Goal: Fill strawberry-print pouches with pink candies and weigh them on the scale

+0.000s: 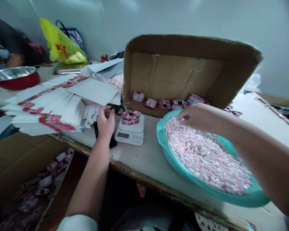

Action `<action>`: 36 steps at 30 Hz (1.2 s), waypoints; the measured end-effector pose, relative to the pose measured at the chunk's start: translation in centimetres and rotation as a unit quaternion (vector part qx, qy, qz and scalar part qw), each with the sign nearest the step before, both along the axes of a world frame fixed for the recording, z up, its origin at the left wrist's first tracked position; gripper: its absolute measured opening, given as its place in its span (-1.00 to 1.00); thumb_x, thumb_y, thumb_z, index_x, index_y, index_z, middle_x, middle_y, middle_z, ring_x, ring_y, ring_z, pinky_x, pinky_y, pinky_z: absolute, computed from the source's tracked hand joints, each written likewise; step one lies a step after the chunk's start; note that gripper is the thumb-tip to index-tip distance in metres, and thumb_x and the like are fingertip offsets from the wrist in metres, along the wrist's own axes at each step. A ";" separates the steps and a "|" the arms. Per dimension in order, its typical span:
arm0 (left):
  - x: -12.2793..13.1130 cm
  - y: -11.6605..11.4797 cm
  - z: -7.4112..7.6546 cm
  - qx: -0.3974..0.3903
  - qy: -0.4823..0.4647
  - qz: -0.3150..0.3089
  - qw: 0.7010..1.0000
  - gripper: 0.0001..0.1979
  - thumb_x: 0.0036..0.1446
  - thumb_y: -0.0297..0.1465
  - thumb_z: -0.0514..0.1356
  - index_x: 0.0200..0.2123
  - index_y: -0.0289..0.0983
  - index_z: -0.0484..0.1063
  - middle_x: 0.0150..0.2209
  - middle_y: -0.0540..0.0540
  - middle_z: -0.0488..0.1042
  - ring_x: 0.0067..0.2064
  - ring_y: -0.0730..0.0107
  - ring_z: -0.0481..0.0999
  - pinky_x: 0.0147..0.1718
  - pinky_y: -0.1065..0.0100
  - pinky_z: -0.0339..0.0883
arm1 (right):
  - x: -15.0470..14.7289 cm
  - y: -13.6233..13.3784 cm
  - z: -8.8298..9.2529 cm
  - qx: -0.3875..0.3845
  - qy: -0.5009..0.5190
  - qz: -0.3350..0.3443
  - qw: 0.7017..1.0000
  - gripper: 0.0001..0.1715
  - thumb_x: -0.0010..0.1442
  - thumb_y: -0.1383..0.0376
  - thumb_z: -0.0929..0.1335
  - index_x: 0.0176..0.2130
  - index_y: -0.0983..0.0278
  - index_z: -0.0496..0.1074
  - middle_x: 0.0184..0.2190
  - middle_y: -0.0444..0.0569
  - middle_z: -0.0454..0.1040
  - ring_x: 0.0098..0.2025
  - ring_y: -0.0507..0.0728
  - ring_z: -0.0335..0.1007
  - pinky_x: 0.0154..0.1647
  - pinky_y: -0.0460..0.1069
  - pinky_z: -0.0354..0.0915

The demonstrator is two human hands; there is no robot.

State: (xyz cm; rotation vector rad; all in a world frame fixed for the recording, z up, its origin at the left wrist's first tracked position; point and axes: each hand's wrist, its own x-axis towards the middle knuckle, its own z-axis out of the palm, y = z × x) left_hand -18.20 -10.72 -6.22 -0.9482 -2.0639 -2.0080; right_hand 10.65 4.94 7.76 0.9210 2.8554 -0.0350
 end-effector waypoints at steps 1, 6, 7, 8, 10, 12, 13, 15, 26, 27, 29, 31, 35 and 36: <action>0.1 0.0 0.0 -0.002 -0.003 -0.005 1.000 -0.81 0.13 -0.34 0.20 -0.17 -0.25 0.40 -0.37 -0.01 0.44 -0.38 0.40 0.43 -0.31 0.34 0.32 | -0.7 -0.2 0.3 -0.004 -0.004 0.005 1.000 -0.79 0.13 0.43 0.35 -0.34 0.22 0.60 -0.40 -0.09 0.59 -0.37 0.10 0.48 -0.35 -0.04 0.26; 0.2 -0.2 0.0 0.001 -0.011 -0.014 1.000 -0.82 0.13 -0.36 0.20 -0.17 -0.24 0.42 -0.37 -0.02 0.45 -0.36 0.37 0.45 -0.31 0.34 0.32 | -3.7 -0.9 1.3 0.001 -0.013 0.026 1.000 -0.78 0.12 0.46 0.37 -0.29 0.27 0.62 -0.31 -0.04 0.61 -0.31 0.11 0.48 -0.29 -0.04 0.24; 0.2 -0.2 0.0 0.002 -0.013 -0.015 1.000 -0.81 0.14 -0.35 0.20 -0.17 -0.24 0.42 -0.36 -0.02 0.45 -0.35 0.36 0.45 -0.30 0.33 0.32 | -4.4 -1.0 1.6 -0.007 0.001 0.036 0.999 -0.79 0.13 0.44 0.38 -0.28 0.26 0.62 -0.30 -0.06 0.61 -0.32 0.10 0.47 -0.30 -0.06 0.24; 0.2 -0.1 -0.1 0.002 -0.017 -0.016 1.000 -0.81 0.14 -0.34 0.20 -0.17 -0.24 0.42 -0.36 -0.03 0.45 -0.35 0.36 0.45 -0.30 0.33 0.32 | -5.3 -1.1 1.8 -0.018 0.023 0.046 0.998 -0.81 0.14 0.40 0.39 -0.26 0.25 0.63 -0.31 -0.09 0.61 -0.34 0.08 0.47 -0.32 -0.07 0.23; 0.1 -0.1 -0.3 0.004 -0.025 -0.021 0.999 -0.81 0.14 -0.33 0.20 -0.17 -0.24 0.42 -0.35 -0.04 0.46 -0.37 0.37 0.44 -0.32 0.32 0.32 | -7.6 -1.3 1.9 -0.043 0.078 0.067 0.994 -0.81 0.15 0.31 0.42 -0.21 0.22 0.63 -0.34 -0.15 0.61 -0.37 0.05 0.45 -0.37 -0.09 0.22; 0.0 -0.1 -0.4 0.007 -0.034 -0.026 0.999 -0.81 0.14 -0.33 0.20 -0.17 -0.24 0.41 -0.35 -0.03 0.45 -0.38 0.38 0.44 -0.34 0.33 0.32 | -10.4 -1.5 1.6 -0.052 0.112 0.103 0.987 -0.79 0.15 0.28 0.43 -0.18 0.22 0.64 -0.33 -0.16 0.61 -0.34 0.04 0.46 -0.35 -0.11 0.23; 0.0 -0.1 -0.4 0.009 -0.038 -0.029 0.999 -0.81 0.14 -0.34 0.20 -0.17 -0.24 0.41 -0.35 -0.03 0.45 -0.38 0.38 0.44 -0.35 0.34 0.32 | -12.0 -1.6 1.2 -0.049 0.109 0.135 0.984 -0.78 0.15 0.30 0.43 -0.17 0.23 0.63 -0.30 -0.15 0.61 -0.31 0.04 0.47 -0.32 -0.11 0.24; 0.0 -0.1 -0.4 0.014 -0.044 -0.032 0.998 -0.82 0.15 -0.34 0.19 -0.17 -0.24 0.40 -0.35 -0.02 0.45 -0.39 0.40 0.44 -0.36 0.35 0.32 | -14.8 -1.9 0.2 -0.039 0.078 0.207 0.974 -0.76 0.16 0.36 0.41 -0.16 0.26 0.63 -0.26 -0.12 0.62 -0.26 0.05 0.48 -0.26 -0.12 0.25; -0.1 0.2 -0.6 0.022 -0.046 -0.055 0.997 -0.81 0.17 -0.37 0.17 -0.14 -0.25 0.39 -0.34 -0.05 0.45 -0.36 0.38 0.45 -0.33 0.33 0.35 | -18.1 -2.3 -1.7 -0.029 0.013 0.265 0.964 -0.70 0.09 0.45 0.40 -0.15 0.31 0.63 -0.25 -0.04 0.61 -0.22 0.10 0.50 -0.19 -0.09 0.28; 0.0 0.2 -0.6 0.021 -0.047 -0.055 0.997 -0.81 0.17 -0.38 0.17 -0.14 -0.25 0.39 -0.34 -0.05 0.45 -0.35 0.38 0.45 -0.32 0.33 0.35 | -18.1 -2.2 -1.8 -0.032 0.014 0.263 0.964 -0.69 0.08 0.45 0.40 -0.15 0.31 0.63 -0.24 -0.04 0.61 -0.21 0.11 0.50 -0.18 -0.09 0.28; 0.0 0.1 -0.5 0.020 -0.047 -0.054 0.997 -0.81 0.17 -0.38 0.16 -0.13 -0.25 0.40 -0.34 -0.05 0.44 -0.35 0.38 0.45 -0.31 0.34 0.35 | -18.0 -2.0 -1.9 -0.041 0.017 0.260 0.965 -0.67 0.06 0.46 0.40 -0.14 0.30 0.63 -0.22 -0.05 0.61 -0.18 0.11 0.50 -0.17 -0.10 0.29; 0.0 0.0 -0.4 0.017 -0.047 -0.051 0.997 -0.81 0.17 -0.39 0.16 -0.13 -0.26 0.40 -0.35 -0.04 0.43 -0.36 0.39 0.44 -0.32 0.34 0.34 | -17.9 -1.8 -2.0 -0.054 0.024 0.258 0.964 -0.64 0.06 0.46 0.40 -0.12 0.30 0.62 -0.21 -0.05 0.61 -0.18 0.10 0.50 -0.19 -0.12 0.30; 0.1 -0.1 -0.3 0.010 -0.044 -0.041 0.998 -0.80 0.17 -0.37 0.17 -0.13 -0.25 0.40 -0.34 -0.03 0.42 -0.38 0.41 0.42 -0.34 0.34 0.33 | -17.6 -1.4 -2.4 -0.078 0.047 0.253 0.963 -0.61 0.06 0.46 0.38 -0.09 0.33 0.60 -0.24 -0.06 0.61 -0.24 0.07 0.50 -0.24 -0.13 0.31; 0.1 -0.1 -0.3 0.010 -0.043 -0.040 0.998 -0.80 0.17 -0.37 0.17 -0.12 -0.25 0.40 -0.33 -0.03 0.42 -0.38 0.41 0.42 -0.34 0.34 0.32 | -17.4 -1.4 -2.5 -0.080 0.053 0.255 0.962 -0.60 0.05 0.48 0.37 -0.09 0.34 0.59 -0.23 -0.06 0.61 -0.23 0.07 0.50 -0.24 -0.13 0.32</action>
